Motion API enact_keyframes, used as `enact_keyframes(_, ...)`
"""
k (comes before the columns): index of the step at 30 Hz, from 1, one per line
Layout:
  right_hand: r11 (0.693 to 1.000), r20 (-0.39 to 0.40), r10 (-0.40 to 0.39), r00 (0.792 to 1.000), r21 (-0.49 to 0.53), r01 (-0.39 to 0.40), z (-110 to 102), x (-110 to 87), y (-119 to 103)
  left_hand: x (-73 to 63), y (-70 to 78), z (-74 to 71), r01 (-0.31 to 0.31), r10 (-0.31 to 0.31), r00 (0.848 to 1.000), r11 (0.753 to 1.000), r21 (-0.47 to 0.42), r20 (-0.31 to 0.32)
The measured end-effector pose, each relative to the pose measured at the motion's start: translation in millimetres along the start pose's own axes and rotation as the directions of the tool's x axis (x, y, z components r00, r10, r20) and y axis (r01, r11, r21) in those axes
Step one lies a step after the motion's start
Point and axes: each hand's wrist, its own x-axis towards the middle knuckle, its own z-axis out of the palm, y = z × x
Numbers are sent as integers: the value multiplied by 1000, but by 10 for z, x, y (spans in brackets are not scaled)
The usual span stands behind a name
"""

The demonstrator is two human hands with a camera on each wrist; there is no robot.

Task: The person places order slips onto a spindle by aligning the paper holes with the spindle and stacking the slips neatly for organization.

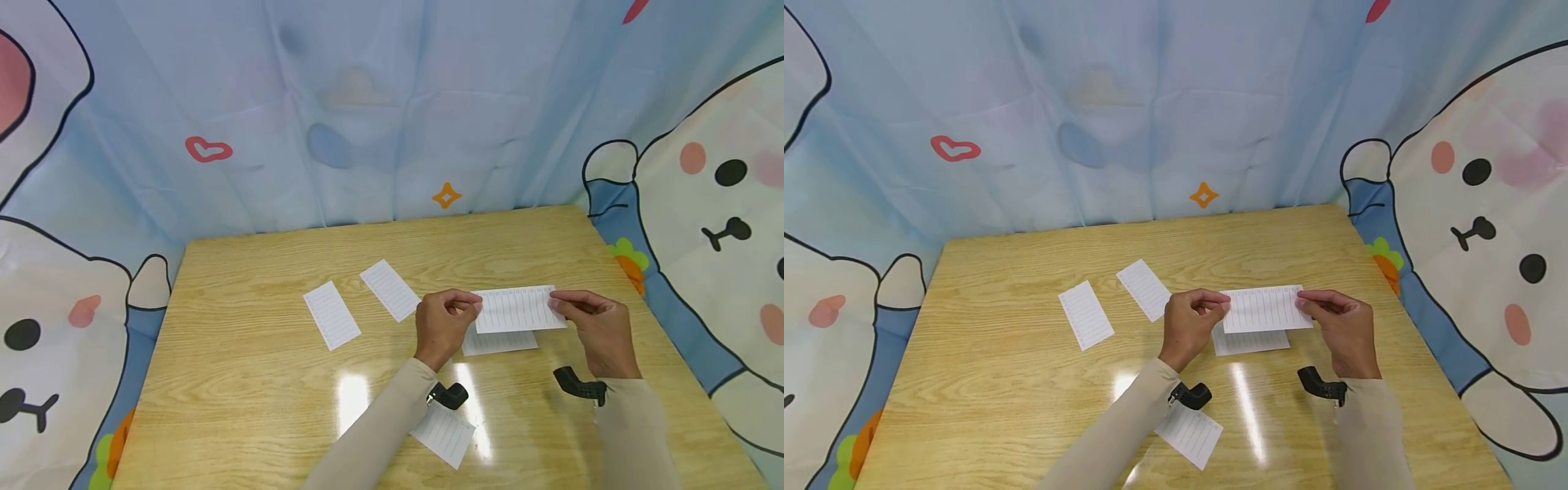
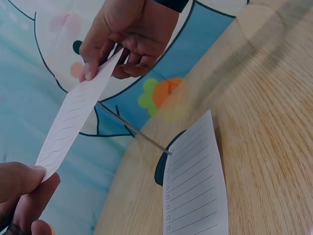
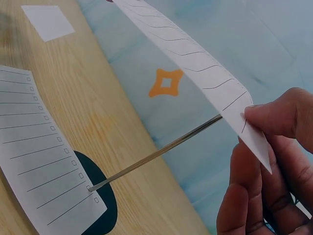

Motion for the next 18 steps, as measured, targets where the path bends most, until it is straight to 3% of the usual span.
enact_keyframes(10,1000,17,4,1000,-28,-3,5,2,-4,-10,-41,5,17,-17,1000,1000,-6,-6)
enact_keyframes(18,994,10,29,1000,-107,-28,1,-17,12,-24,-79,3,29,-29,1000,1000,11,-7)
